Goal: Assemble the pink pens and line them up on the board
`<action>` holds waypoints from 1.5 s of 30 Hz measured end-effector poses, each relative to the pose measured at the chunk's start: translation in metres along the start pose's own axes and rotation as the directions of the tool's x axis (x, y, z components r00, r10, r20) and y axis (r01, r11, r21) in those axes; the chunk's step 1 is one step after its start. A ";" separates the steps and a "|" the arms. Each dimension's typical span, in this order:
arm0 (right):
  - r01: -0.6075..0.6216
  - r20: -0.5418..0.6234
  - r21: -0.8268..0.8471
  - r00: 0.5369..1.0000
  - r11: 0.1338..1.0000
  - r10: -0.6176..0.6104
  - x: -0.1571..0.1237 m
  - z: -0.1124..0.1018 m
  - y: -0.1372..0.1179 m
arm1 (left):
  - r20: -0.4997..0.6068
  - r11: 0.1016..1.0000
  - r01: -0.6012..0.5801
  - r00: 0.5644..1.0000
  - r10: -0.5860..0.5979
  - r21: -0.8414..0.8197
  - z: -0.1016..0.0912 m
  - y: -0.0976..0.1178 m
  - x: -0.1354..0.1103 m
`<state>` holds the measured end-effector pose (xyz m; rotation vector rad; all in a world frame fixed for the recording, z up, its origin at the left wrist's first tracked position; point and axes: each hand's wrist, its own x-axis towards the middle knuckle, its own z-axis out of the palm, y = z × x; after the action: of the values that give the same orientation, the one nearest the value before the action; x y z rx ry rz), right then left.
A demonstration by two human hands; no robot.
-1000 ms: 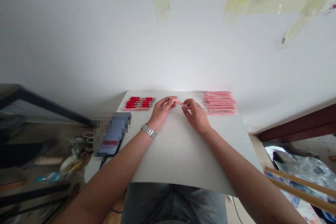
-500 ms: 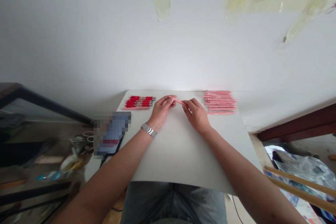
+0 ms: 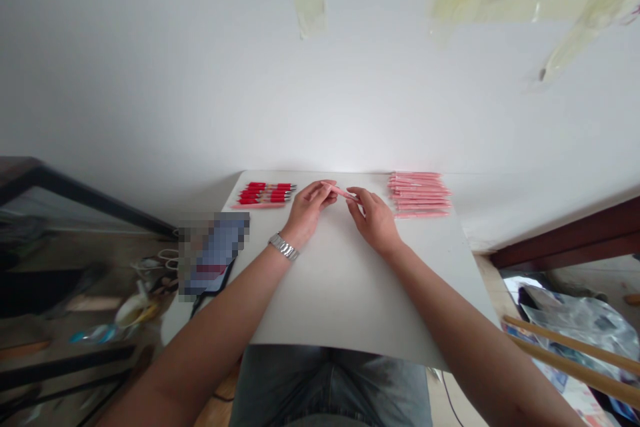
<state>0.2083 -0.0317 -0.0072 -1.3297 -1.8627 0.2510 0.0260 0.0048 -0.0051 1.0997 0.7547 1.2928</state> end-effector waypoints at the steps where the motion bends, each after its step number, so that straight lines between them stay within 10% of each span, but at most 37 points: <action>1: 0.016 0.002 0.003 1.000 1.000 -0.016 0.000 0.000 0.000 | -0.002 1.000 -0.001 1.000 0.001 0.001 0.000 -0.001 0.001; 45: 0.016 -0.007 0.023 1.000 1.000 -0.016 0.001 -0.001 0.001 | -0.051 1.000 -0.024 0.998 0.024 0.008 -0.001 -0.002 0.002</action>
<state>0.2098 -0.0309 -0.0067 -1.2980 -1.8586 0.2589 0.0263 0.0074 -0.0074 1.0875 0.7872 1.3440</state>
